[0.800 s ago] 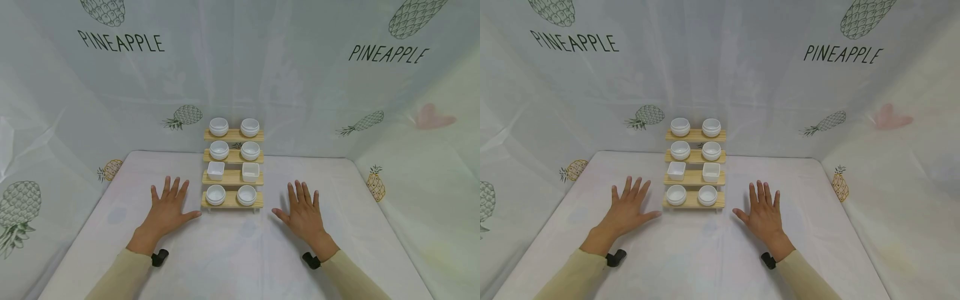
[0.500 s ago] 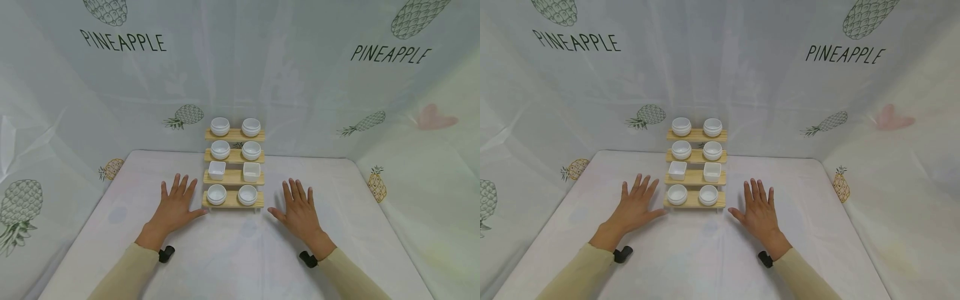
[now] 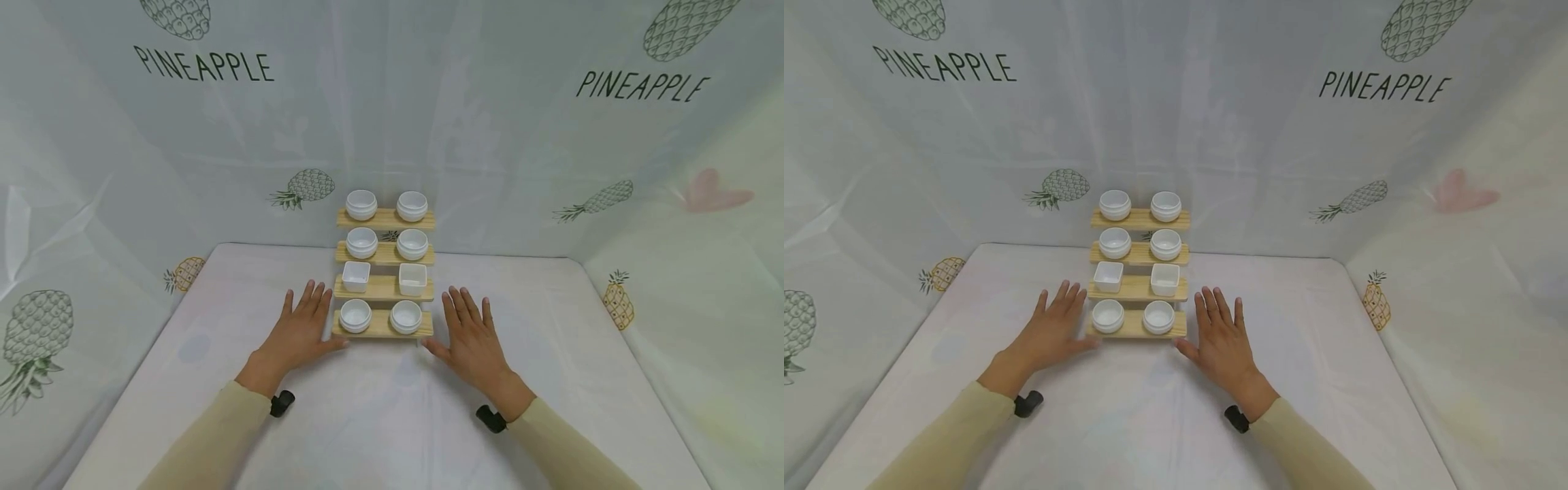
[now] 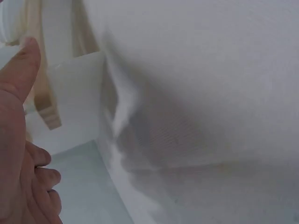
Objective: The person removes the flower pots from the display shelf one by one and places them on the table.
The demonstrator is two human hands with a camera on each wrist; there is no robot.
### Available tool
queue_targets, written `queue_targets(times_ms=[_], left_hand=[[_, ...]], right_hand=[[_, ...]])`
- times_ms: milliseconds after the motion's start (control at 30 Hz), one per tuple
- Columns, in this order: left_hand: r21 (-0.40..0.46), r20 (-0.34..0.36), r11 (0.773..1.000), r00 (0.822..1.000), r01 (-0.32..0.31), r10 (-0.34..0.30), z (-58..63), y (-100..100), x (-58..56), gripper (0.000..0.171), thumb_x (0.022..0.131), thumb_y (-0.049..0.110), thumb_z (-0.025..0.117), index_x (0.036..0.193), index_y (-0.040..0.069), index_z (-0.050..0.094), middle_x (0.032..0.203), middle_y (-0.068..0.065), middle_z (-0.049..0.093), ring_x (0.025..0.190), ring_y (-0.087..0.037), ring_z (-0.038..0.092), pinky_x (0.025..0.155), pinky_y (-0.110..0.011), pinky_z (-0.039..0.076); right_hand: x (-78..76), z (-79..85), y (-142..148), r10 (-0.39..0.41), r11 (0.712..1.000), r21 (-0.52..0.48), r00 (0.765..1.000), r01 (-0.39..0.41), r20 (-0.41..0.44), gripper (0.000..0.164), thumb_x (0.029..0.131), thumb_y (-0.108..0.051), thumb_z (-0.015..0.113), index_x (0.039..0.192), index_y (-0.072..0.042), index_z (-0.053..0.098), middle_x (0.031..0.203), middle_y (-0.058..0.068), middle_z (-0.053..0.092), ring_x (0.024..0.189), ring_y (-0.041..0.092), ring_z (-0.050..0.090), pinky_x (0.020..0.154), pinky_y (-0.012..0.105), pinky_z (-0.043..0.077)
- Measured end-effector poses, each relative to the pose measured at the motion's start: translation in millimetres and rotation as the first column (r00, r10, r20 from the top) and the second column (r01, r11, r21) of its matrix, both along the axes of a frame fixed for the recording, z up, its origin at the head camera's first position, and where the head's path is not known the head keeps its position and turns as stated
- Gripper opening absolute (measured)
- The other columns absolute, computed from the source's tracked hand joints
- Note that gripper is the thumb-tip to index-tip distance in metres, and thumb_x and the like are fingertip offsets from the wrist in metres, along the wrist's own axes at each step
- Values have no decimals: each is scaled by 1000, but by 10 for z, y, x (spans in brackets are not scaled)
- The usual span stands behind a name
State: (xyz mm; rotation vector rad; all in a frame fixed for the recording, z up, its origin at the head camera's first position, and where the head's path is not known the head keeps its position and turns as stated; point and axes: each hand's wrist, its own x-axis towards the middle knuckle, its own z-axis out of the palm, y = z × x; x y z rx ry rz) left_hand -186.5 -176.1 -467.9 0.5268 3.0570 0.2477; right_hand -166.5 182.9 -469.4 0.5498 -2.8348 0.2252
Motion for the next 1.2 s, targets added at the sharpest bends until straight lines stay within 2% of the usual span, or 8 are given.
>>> queue_targets(times_ms=[133, 300, 500, 667, 867, 1067, 1200], left_hand=[[-32, -10, 999, 1000, 23, -23, -67, 50, -7, 105, 97, 68, 64, 164, -5, 28, 173, -25, 21, 164, -42, 9, 128, -71, 6], [-91, -61, 994, 996, 67, -72, -157, 87, -28, 94, 102, 64, 58, 161, -5, 35, 171, -25, 28, 162, -41, 17, 127, -72, 12], [-68, -52, 995, 995, 78, -82, -186, 111, -22, 93, 104, 61, 57, 162, -6, 31, 171, -26, 27, 163, -41, 16, 128, -71, 12], [-66, -48, 994, 994, 91, -95, -184, 112, -5, 91, 106, 59, 54, 163, -7, 28, 171, -27, 25, 162, -42, 16, 130, -67, 14], [-57, -63, 994, 993, 92, -96, -188, 109, 5, 90, 106, 58, 55, 162, -8, 30, 170, -28, 26, 162, -42, 18, 130, -64, 16], [-42, -71, 994, 992, 100, -103, -187, 108, 18, 92, 105, 59, 56, 161, -9, 31, 170, -29, 27, 162, -42, 18, 130, -65, 17], [-28, -81, 994, 991, 105, -107, -197, 105, 17, 91, 104, 58, 57, 161, -10, 32, 169, -30, 28, 161, -42, 20, 129, -65, 17]], right_hand=[[7, 11, -44, 16, 1000, 5, 1000, -16, -14, 101, 97, -68, 63, 165, 0, 31, 172, 20, 30, 161, 40, 24, 129, 69, 13], [3, 20, -92, 34, 999, -4, 998, -34, -53, 98, 97, -66, 66, 163, 0, 36, 166, 20, 39, 156, 41, 33, 128, 70, 18], [11, 37, -134, 64, 998, -15, 991, -67, -121, 89, 97, -60, 69, 157, 2, 44, 154, 20, 50, 142, 41, 47, 123, 68, 30], [16, 45, -156, 103, 994, -14, 977, -107, -185, 79, 96, -53, 74, 147, 4, 53, 140, 21, 58, 127, 41, 56, 114, 59, 44], [-12, 110, -222, 132, 991, 4, 969, -135, -209, 70, 95, -53, 76, 136, 2, 59, 128, 17, 64, 119, 38, 60, 102, 54, 50], [-58, 188, -329, 131, 991, 35, 974, -127, -184, 65, 94, -58, 76, 127, -3, 63, 120, 13, 65, 112, 34, 60, 94, 51, 52], [-80, 188, -396, 127, 992, 52, 970, -118, -208, 63, 91, -61, 77, 116, -5, 64, 109, 12, 65, 102, 33, 59, 85, 47, 50]])
